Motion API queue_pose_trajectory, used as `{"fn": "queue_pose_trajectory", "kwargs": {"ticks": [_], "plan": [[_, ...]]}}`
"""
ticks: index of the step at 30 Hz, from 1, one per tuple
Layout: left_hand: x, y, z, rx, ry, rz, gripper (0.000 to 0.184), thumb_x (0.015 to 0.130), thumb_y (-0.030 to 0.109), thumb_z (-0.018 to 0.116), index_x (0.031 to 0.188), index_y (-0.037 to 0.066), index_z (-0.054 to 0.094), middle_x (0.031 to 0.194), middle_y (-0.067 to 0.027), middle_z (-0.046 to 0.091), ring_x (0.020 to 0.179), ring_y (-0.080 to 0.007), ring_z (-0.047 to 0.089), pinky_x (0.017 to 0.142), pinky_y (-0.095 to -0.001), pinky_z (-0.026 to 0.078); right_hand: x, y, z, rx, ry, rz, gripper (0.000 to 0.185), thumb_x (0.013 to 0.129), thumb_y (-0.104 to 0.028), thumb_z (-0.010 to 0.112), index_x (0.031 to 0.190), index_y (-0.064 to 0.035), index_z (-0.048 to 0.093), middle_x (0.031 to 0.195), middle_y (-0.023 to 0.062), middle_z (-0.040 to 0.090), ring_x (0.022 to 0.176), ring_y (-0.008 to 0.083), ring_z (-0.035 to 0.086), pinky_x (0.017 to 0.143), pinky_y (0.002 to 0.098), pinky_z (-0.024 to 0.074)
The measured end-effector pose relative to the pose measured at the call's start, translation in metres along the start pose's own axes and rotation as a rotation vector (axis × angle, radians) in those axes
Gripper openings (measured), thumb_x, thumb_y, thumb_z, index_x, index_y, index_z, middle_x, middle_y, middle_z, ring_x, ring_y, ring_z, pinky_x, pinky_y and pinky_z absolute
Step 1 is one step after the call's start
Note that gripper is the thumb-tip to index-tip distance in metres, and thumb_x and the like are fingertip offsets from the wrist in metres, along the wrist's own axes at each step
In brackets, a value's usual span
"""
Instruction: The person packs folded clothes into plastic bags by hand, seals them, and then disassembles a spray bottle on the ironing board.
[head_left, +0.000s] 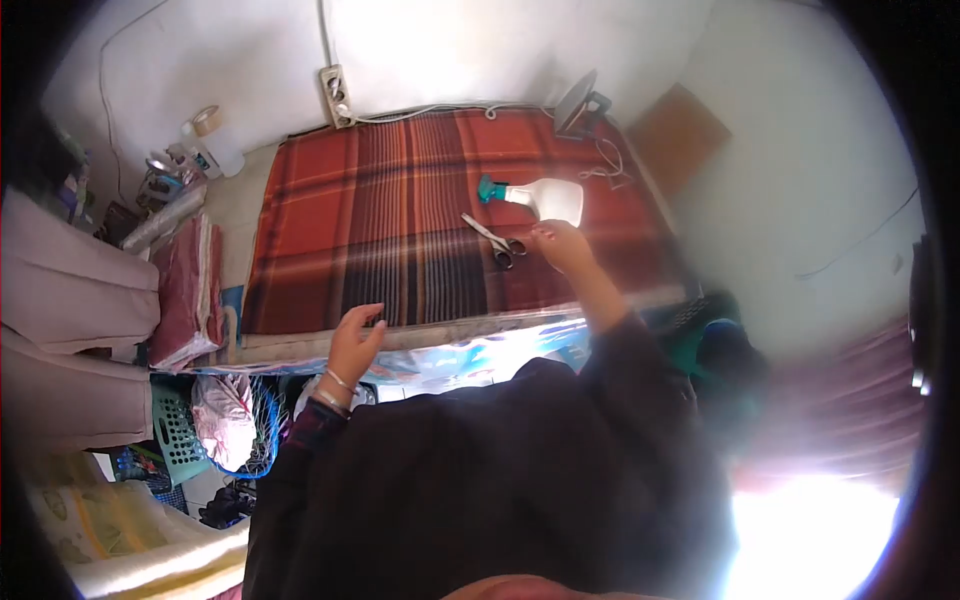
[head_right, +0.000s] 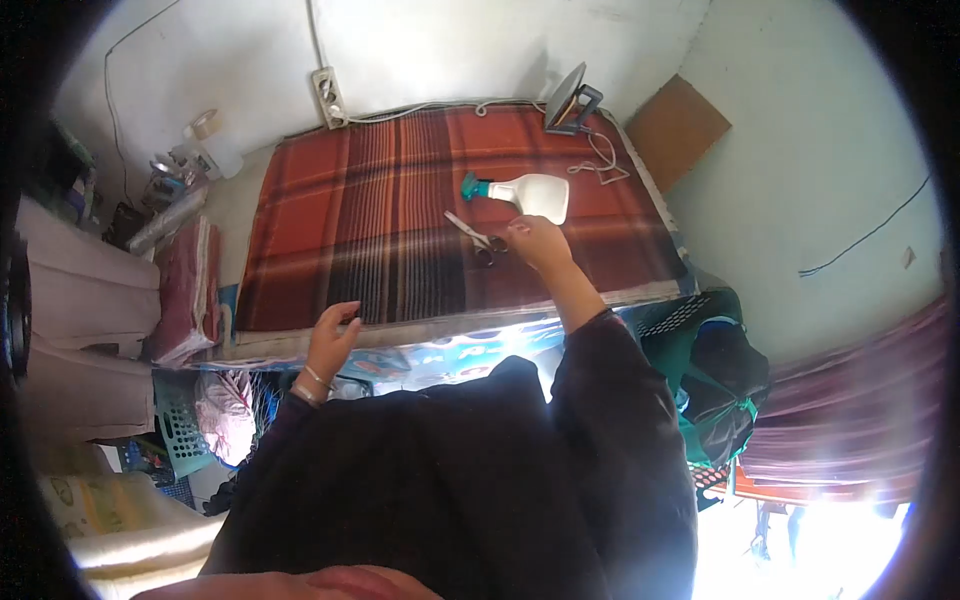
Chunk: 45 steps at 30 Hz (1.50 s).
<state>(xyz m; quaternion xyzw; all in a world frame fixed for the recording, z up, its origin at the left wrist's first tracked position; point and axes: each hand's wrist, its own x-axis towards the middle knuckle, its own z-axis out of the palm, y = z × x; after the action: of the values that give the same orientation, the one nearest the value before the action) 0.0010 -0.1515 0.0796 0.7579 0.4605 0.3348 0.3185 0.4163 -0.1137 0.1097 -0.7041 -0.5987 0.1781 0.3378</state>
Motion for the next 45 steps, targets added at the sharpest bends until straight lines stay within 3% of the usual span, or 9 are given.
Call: {"fn": "queue_pose_trajectory", "kwargs": {"ticks": [4,7,10,12,18,26,28,34,45], "plan": [[0.042,0.027,0.069,0.291,0.027,0.176,0.051,0.085,0.026,0.062,0.131,0.007,0.051,0.132,-0.0149,0.052,0.122,-0.0331,0.049,0.102,-0.0438,0.038,0.022,0.007,0.009,-0.174,-0.001,-0.1,0.029,0.084,-0.032,0.064,0.098,-0.0076,0.07,0.094,0.0111,0.069,0.089,0.0285,0.066,0.083,0.0374,0.0507],[0.047,0.009,0.114,0.819,-0.105,-0.016,0.067,0.086,0.046,0.053,0.144,0.015,0.038,0.152,-0.0109,0.029,0.141,-0.0309,0.023,0.107,-0.0627,0.02,0.03,-0.012,0.018,-0.319,-0.132,-0.18,0.032,0.082,-0.037,0.064,0.096,-0.0076,0.068,0.097,0.0109,0.067,0.093,0.0318,0.064,0.084,0.0406,0.0503],[0.043,0.009,0.117,0.779,-0.074,-0.038,0.067,0.085,0.045,0.055,0.143,0.015,0.039,0.152,-0.0104,0.028,0.142,-0.0307,0.022,0.108,-0.0624,0.017,0.053,-0.015,0.035,-0.346,-0.182,-0.357,0.034,0.082,-0.04,0.06,0.089,-0.0074,0.067,0.097,0.0154,0.065,0.098,0.0337,0.062,0.086,0.0435,0.0502],[0.033,0.013,0.116,0.779,-0.038,-0.085,0.067,0.085,0.044,0.056,0.143,0.015,0.039,0.152,-0.0093,0.029,0.142,-0.03,0.023,0.109,-0.0612,0.017,0.047,-0.033,0.038,-0.408,-0.451,-0.153,0.04,0.078,-0.042,0.066,0.096,-0.0068,0.063,0.103,0.0174,0.062,0.101,0.0351,0.061,0.084,0.0461,0.0502],[-0.002,0.007,0.096,0.759,-0.015,-0.113,0.065,0.085,0.043,0.056,0.142,0.015,0.041,0.151,-0.0082,0.032,0.14,-0.0289,0.028,0.108,-0.0599,0.019,0.027,-0.022,0.055,-0.417,-0.448,-0.19,0.045,0.074,-0.033,0.068,0.106,-0.0037,0.057,0.106,0.0234,0.058,0.098,0.041,0.059,0.086,0.049,0.0489],[-0.001,-0.077,-0.033,0.888,0.154,-0.407,0.059,0.087,0.04,0.055,0.14,0.016,0.043,0.149,-0.0091,0.034,0.138,-0.0309,0.029,0.107,-0.0638,0.02,0.027,-0.007,0.049,-0.334,-0.592,-0.218,0.04,0.07,-0.023,0.072,0.101,-0.0024,0.06,0.095,0.0186,0.063,0.091,0.0379,0.062,0.082,0.0461,0.0488],[-0.002,-0.1,-0.073,0.863,0.184,-0.428,0.06,0.086,0.041,0.055,0.14,0.016,0.043,0.15,-0.0091,0.033,0.139,-0.0313,0.028,0.108,-0.063,0.018,0.041,-0.025,0.064,-0.094,-0.686,-0.055,0.04,0.07,-0.019,0.073,0.103,-0.0016,0.06,0.089,0.0129,0.066,0.081,0.028,0.065,0.076,0.0385,0.0505],[-0.005,-0.145,-0.115,0.843,0.233,-0.373,0.067,0.083,0.047,0.056,0.141,0.017,0.042,0.15,-0.0094,0.033,0.14,-0.0314,0.025,0.111,-0.06,0.014,0.07,-0.124,0.193,0.577,-0.69,0.122,0.034,0.078,-0.011,0.069,0.111,-0.0024,0.062,0.089,0.0064,0.066,0.082,0.0136,0.063,0.072,0.0283,0.0496],[-0.01,-0.155,-0.125,0.626,0.229,-0.385,0.066,0.08,0.047,0.062,0.136,0.016,0.048,0.148,-0.0077,0.036,0.139,-0.0281,0.028,0.11,-0.0588,0.015,0.272,-0.307,0.516,0.604,-0.355,-0.165,0.027,0.082,-0.007,0.064,0.108,-0.0003,0.065,0.086,0.0073,0.065,0.069,0.0118,0.06,0.059,0.0262,0.0484]]}}
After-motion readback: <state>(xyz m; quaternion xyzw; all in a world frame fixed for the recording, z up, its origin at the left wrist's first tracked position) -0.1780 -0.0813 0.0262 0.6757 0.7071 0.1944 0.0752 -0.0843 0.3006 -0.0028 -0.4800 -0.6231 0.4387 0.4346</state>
